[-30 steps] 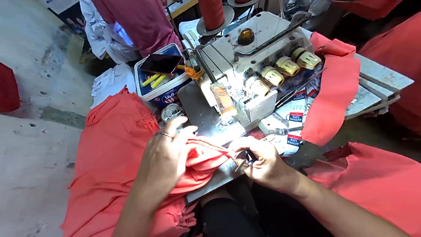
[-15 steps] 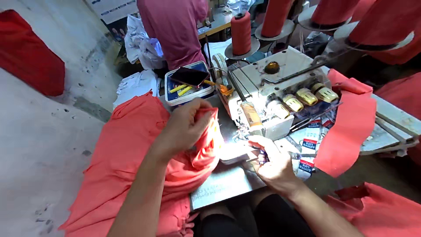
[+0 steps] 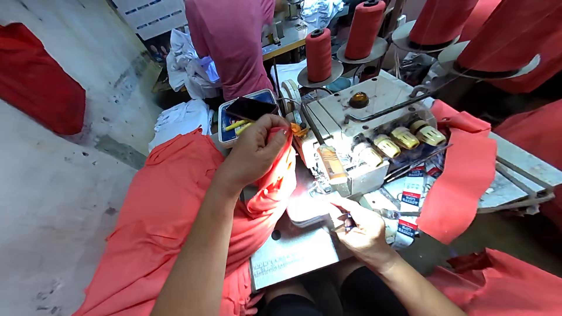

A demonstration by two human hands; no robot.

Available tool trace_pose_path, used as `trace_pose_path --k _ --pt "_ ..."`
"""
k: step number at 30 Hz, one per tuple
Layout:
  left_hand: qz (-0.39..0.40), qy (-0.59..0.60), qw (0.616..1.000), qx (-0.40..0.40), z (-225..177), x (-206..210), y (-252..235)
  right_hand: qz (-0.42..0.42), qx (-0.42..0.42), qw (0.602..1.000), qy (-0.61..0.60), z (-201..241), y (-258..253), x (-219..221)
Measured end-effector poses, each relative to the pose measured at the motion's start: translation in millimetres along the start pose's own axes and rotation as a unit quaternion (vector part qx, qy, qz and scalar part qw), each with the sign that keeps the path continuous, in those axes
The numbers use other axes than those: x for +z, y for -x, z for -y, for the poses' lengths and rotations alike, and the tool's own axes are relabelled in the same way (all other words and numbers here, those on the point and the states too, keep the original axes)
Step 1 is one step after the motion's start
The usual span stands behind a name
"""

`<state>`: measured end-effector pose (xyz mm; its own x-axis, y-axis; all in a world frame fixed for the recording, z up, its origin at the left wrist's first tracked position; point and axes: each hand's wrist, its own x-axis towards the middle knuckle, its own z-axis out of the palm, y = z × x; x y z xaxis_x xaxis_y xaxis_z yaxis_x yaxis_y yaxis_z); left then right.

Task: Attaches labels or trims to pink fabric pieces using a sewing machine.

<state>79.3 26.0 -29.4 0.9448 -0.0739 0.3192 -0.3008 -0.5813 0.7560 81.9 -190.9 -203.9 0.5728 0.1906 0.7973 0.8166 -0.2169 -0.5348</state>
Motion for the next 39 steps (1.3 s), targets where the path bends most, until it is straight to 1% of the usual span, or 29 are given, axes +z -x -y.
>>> trace_pose_path --k 3,5,6,8,9,11,13,15,18,20,22,24,25,26,27,28,29,30,31,32,33,34,36,37,38,39 --pt "0.055 -0.062 0.996 0.018 0 10 22 0.004 0.005 1.000 -0.009 0 1 -1" --pt "0.048 -0.091 0.993 0.064 -1 15 49 0.015 0.030 0.999 -0.029 4 -2 -5" --pt "0.038 -0.077 0.992 0.088 -3 16 63 0.025 0.056 0.997 -0.040 8 -5 -8" --pt "0.032 -0.014 0.991 0.129 -7 17 85 0.051 0.107 0.990 -0.077 17 -13 -15" --pt "0.034 0.017 0.989 0.144 -8 18 92 0.063 0.116 0.986 -0.104 21 -17 -19" --pt "0.021 0.046 0.986 0.158 -6 21 101 0.084 0.098 0.978 -0.163 30 -24 -25" --pt "-0.014 0.022 0.987 0.159 -2 24 106 0.096 0.054 0.972 -0.205 39 -29 -28" --pt "-0.033 -0.021 0.986 0.162 -1 24 107 0.112 0.002 0.968 -0.226 44 -35 -30" --pt "-0.014 -0.078 0.978 0.194 -4 23 103 0.154 -0.033 0.962 -0.222 45 -41 -33" --pt "0.015 -0.107 0.973 0.204 -7 23 101 0.179 -0.029 0.961 -0.209 43 -41 -32" --pt "0.040 -0.173 0.965 0.192 -7 22 101 0.194 -0.015 0.962 -0.192 38 -38 -32" --pt "0.065 -0.260 0.947 0.175 2 15 103 0.190 0.002 0.967 -0.168 33 -31 -36" --pt "0.091 -0.276 0.943 0.165 8 9 105 0.189 0.016 0.967 -0.168 33 -28 -40" --pt "0.121 -0.263 0.945 0.154 11 0 108 0.188 0.035 0.964 -0.185 34 -25 -46" --pt "0.152 -0.216 0.953 0.147 8 -12 111 0.189 0.053 0.957 -0.215 37 -23 -52" --pt "0.199 -0.136 0.960 0.143 1 -24 112 0.197 0.070 0.943 -0.260 42 -20 -59" --pt "0.254 -0.036 0.957 0.132 -8 -34 109 0.213 0.091 0.923 -0.308 48 -14 -64" --pt "0.297 0.038 0.948 0.104 -16 -40 104 0.232 0.121 0.897 -0.356 56 -7 -66" --pt "0.305 0.040 0.949 0.071 -21 -42 98 0.251 0.162 0.868 -0.396 62 2 -64" --pt "0.284 -0.025 0.958 0.036 -20 -38 89 0.264 0.216 0.843 -0.416 67 11 -59" --pt "0.254 -0.108 0.961 -0.018 -18 -28 78 0.266 0.277 0.829 -0.407 69 19 -51" --pt "0.245 -0.181 0.948 -0.094 -14 -15 63 0.258 0.334 0.825 -0.376 69 25 -41" --pt "0.239 -0.269 0.903 -0.236 -10 15 30 0.220 0.398 0.843 -0.288 66 30 -24" --pt "0.234 -0.296 0.880 -0.289 -9 29 15 0.192 0.407 0.860 -0.243 64 29 -19" --pt "0.217 -0.308 0.872 -0.312 -6 41 5 0.160 0.398 0.880 -0.203 61 28 -14" --pt "0.196 -0.312 0.880 -0.299 -1 48 -1 0.124 0.378 0.902 -0.171 59 25 -11"
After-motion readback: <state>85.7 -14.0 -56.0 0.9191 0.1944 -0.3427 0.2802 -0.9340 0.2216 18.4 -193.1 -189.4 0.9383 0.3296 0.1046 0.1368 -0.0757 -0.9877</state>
